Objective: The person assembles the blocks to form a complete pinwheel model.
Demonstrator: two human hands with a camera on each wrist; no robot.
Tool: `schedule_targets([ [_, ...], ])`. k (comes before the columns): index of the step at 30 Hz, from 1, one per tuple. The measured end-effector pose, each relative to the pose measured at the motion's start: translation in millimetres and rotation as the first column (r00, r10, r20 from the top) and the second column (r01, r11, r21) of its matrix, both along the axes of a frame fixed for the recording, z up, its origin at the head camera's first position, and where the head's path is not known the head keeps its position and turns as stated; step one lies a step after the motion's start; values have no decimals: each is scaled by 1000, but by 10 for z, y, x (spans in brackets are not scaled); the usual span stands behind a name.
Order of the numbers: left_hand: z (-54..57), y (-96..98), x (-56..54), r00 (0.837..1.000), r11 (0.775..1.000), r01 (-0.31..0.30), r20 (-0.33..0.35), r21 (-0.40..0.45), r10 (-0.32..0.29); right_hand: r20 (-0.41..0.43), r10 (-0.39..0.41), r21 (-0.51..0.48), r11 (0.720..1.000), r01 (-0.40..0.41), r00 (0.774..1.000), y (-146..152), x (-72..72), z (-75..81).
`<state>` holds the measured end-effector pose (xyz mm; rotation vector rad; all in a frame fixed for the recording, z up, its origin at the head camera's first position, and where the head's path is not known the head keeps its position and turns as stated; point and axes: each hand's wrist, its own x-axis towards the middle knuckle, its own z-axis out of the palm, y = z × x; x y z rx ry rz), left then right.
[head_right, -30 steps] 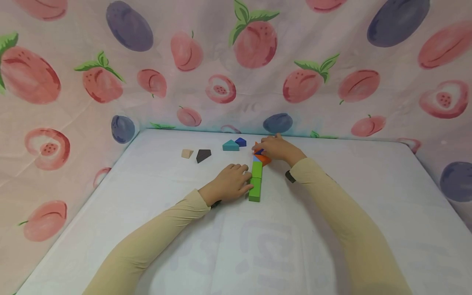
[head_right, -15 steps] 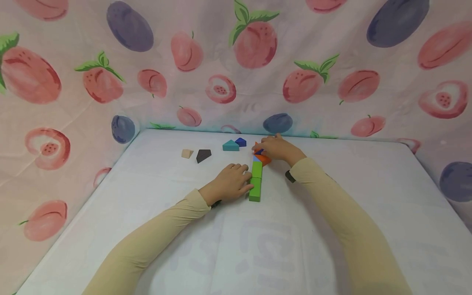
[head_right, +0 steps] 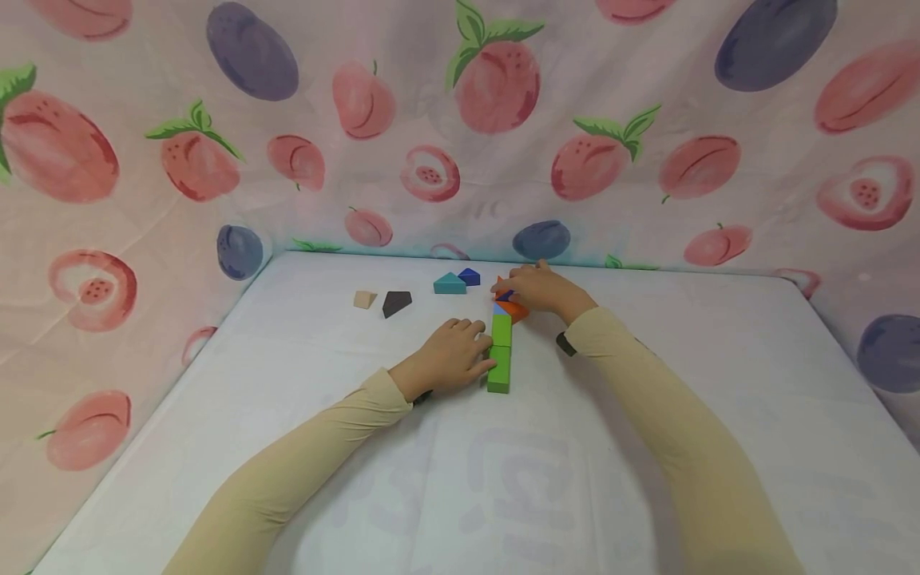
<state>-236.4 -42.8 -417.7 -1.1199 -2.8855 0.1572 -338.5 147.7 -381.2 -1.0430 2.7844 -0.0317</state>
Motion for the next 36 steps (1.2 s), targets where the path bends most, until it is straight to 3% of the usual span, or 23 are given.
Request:
schedule_targets([
  [10,8,-4,13,1000,1000,-9,13,7,9,19,-22,-7,1000,22,1000,-3,-6,-16],
  [18,16,-10,28,1000,1000,-8,28,14,8,-50,15,-11,1000,-16,999,35,41,-20],
  [22,13,-10,33,1000,1000,-12,27,15,12,-71,-5,-39,999,2,997,58,35,-55],
  [30,21,-9,38,1000,1000,-18,24,11,18,-236,26,-53,998,-40,971,108,76,-65],
  [36,24,-11,30,1000,1000,-15,14,8,15,-318,-22,-106,994,-13,948,174,238,2],
])
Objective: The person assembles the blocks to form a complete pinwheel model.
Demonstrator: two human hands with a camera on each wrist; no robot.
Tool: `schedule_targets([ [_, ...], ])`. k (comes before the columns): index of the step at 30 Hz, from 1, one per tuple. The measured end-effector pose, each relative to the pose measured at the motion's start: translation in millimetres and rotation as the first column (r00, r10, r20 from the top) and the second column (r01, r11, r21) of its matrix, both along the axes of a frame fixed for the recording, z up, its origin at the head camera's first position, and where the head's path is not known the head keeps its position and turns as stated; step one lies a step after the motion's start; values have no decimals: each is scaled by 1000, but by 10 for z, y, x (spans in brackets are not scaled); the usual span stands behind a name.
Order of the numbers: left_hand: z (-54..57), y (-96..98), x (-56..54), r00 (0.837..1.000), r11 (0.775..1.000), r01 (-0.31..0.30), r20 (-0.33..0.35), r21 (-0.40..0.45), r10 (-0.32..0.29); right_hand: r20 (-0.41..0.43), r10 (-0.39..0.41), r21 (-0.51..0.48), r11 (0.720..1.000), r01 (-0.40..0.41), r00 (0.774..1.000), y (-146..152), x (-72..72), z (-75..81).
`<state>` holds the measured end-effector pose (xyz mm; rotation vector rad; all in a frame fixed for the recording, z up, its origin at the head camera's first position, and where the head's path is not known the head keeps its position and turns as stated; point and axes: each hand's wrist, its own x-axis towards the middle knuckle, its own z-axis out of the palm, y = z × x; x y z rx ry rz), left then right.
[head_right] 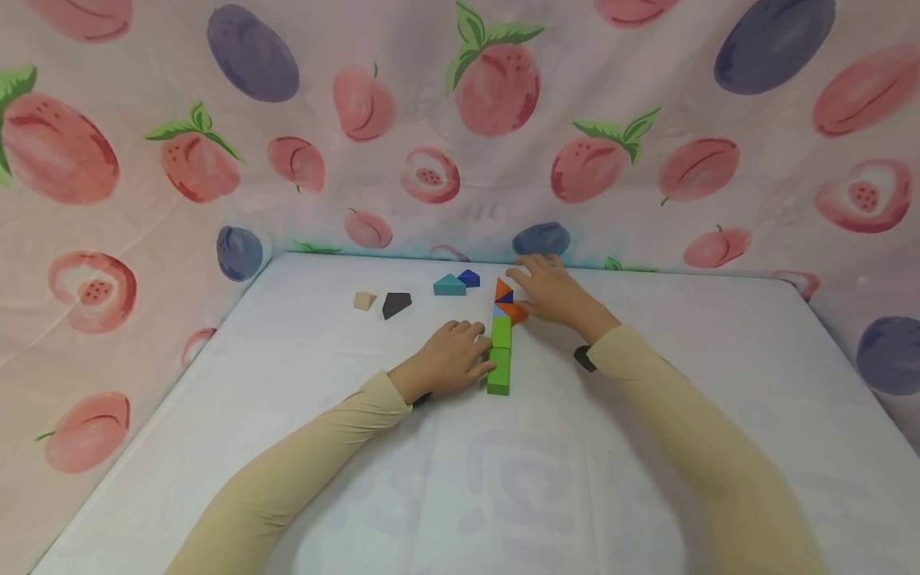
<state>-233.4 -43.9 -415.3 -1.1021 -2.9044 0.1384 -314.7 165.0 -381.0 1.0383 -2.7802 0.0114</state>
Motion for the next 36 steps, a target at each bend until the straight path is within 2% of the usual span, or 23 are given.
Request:
schedule_targets([
  [9,17,29,-34,1000,1000,-10,11,-6,10,-47,-44,-37,998,43,998,96,369,20],
  [15,37,36,-60,1000,1000,-20,7,-15,20,-49,-19,-46,999,17,999,98,631,-35],
  [20,80,23,-65,1000,999,-18,4,-31,18,-18,14,-48,999,-15,1000,67,806,-107],
  [27,100,-31,-91,1000,999,-23,4,-42,23,-3,61,-48,997,-61,998,4,946,-199],
  [31,92,-77,-118,1000,998,-22,-14,-52,21,24,55,-25,998,-54,998,-39,985,-225],
  [36,103,-150,-152,999,997,-32,-1,-64,33,44,43,7,999,-44,998,-71,1001,-236],
])
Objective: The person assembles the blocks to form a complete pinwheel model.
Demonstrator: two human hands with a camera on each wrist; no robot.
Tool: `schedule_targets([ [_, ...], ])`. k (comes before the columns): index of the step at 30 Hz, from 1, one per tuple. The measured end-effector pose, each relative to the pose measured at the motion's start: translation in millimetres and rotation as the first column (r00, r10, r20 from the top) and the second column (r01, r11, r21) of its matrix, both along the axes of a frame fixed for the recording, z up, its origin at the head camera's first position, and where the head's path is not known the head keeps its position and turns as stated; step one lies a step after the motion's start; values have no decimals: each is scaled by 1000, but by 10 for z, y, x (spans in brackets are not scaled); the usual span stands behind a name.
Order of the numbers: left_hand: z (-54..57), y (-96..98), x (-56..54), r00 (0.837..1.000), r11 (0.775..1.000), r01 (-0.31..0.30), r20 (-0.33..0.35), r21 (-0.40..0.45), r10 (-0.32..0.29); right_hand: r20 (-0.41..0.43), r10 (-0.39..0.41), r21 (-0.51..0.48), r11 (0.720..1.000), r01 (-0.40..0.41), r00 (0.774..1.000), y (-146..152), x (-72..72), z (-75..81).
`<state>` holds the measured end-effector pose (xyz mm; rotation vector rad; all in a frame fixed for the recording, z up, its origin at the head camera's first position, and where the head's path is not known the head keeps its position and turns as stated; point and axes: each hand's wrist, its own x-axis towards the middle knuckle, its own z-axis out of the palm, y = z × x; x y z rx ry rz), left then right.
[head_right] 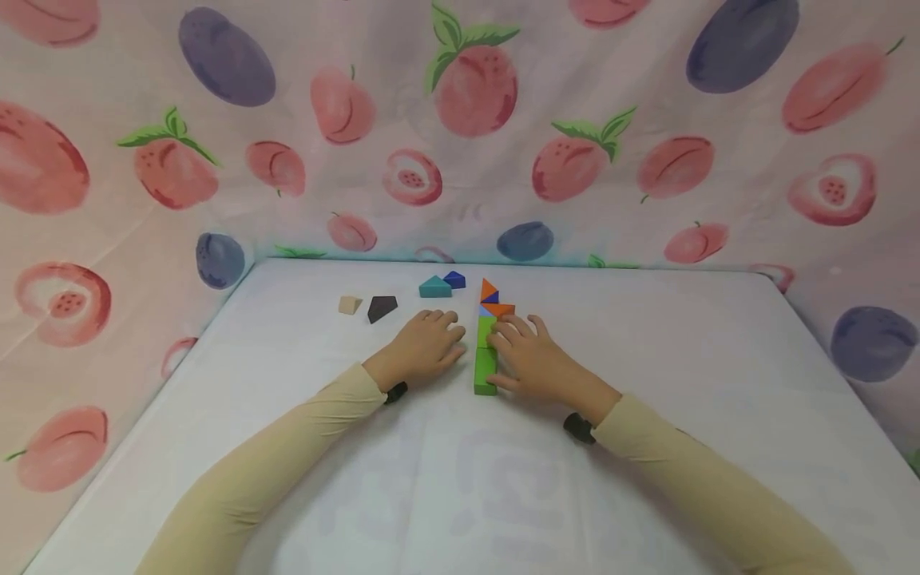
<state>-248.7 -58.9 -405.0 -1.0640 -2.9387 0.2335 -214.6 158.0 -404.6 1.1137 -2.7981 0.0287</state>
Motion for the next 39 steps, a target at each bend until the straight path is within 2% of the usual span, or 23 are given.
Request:
schedule_targets([
  [6,57,-141,-80,1000,1000,0,-18,-10,0,29,24,26,999,-24,999,-8,-23,-8],
  [11,108,-260,-221,1000,1000,-2,-28,22,3,51,43,51,998,-45,998,14,-43,-28],
  [14,143,-319,-364,999,999,7,-47,45,-5,54,55,50,997,-58,997,32,-51,-41],
  [18,215,-336,-613,995,999,9,-96,35,-5,49,71,38,997,-72,996,51,-52,-45],
  [21,252,-299,-795,992,998,-15,-123,56,22,47,76,37,996,-78,996,55,-48,-40],
  [23,266,-261,-887,992,996,-37,-116,84,47,44,84,32,996,-85,996,54,-46,-39],
  [26,250,-191,-1005,991,994,-69,-108,84,77,39,93,25,995,-94,995,49,-46,-36],
  [31,160,-80,-1133,985,990,-140,-102,0,139,44,92,24,995,-93,995,41,-52,-45],
  [35,87,-19,-1190,977,983,-183,-117,-16,180,58,82,30,996,-84,995,39,-50,-51],
  [39,48,25,-1219,974,981,-195,-120,-11,192,55,82,28,996,-84,995,50,-36,-38],
])
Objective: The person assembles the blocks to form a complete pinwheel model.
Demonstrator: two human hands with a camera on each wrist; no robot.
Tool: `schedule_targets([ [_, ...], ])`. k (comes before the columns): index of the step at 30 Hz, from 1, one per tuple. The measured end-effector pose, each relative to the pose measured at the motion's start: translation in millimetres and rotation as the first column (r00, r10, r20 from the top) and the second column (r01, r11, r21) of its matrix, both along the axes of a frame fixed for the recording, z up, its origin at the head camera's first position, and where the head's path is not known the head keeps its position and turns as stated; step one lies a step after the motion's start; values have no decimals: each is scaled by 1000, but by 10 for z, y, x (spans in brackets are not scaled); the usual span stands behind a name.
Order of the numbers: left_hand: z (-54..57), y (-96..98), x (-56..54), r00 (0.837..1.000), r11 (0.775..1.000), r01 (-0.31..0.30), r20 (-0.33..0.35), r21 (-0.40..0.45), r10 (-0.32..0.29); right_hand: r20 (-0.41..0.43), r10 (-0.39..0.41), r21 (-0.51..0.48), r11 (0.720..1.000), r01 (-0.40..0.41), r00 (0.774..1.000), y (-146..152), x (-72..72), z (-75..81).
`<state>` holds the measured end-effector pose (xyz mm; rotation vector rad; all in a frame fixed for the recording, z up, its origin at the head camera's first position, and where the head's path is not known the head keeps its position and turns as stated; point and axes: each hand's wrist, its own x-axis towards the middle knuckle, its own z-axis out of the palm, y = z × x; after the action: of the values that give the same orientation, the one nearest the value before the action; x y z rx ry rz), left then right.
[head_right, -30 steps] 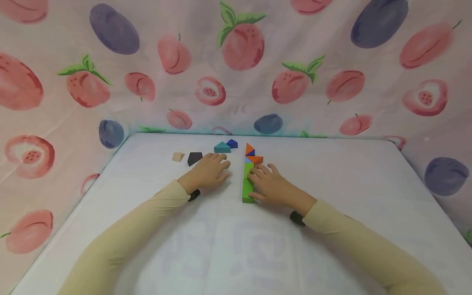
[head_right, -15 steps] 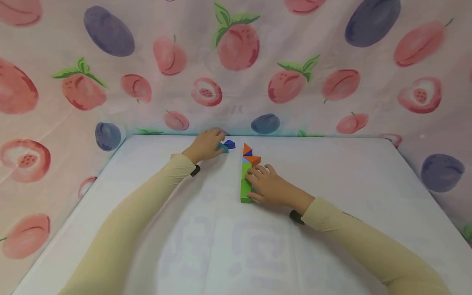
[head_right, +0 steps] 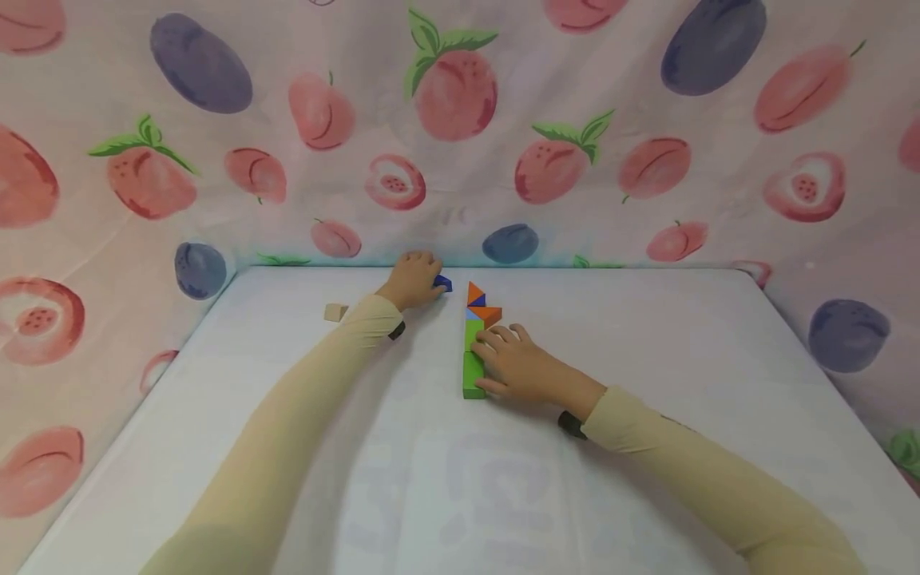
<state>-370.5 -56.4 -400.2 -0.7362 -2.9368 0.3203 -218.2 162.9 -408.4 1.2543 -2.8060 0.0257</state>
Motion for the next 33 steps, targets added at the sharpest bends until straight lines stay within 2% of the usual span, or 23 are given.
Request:
schedule_targets([
  [5,0,7,0,1000,1000,28,0,5,-28,-12,15,-19,1000,-15,1000,-4,14,14],
  [10,23,-15,24,995,994,92,25,51,-93,-14,16,-19,1000,-16,1000,-1,15,11],
  [15,36,-37,55,984,978,148,78,145,-161,-9,12,-16,1000,-13,1000,-1,11,0],
  [22,-18,9,48,961,954,226,114,198,-252,0,10,-14,1000,-10,1000,-3,13,8],
  [28,-57,78,72,954,946,254,109,199,-279,7,9,-21,1000,-9,1000,-5,13,12],
  [33,-45,116,118,956,949,257,94,180,-277,-2,11,-15,1000,-11,1000,-7,7,5],
])
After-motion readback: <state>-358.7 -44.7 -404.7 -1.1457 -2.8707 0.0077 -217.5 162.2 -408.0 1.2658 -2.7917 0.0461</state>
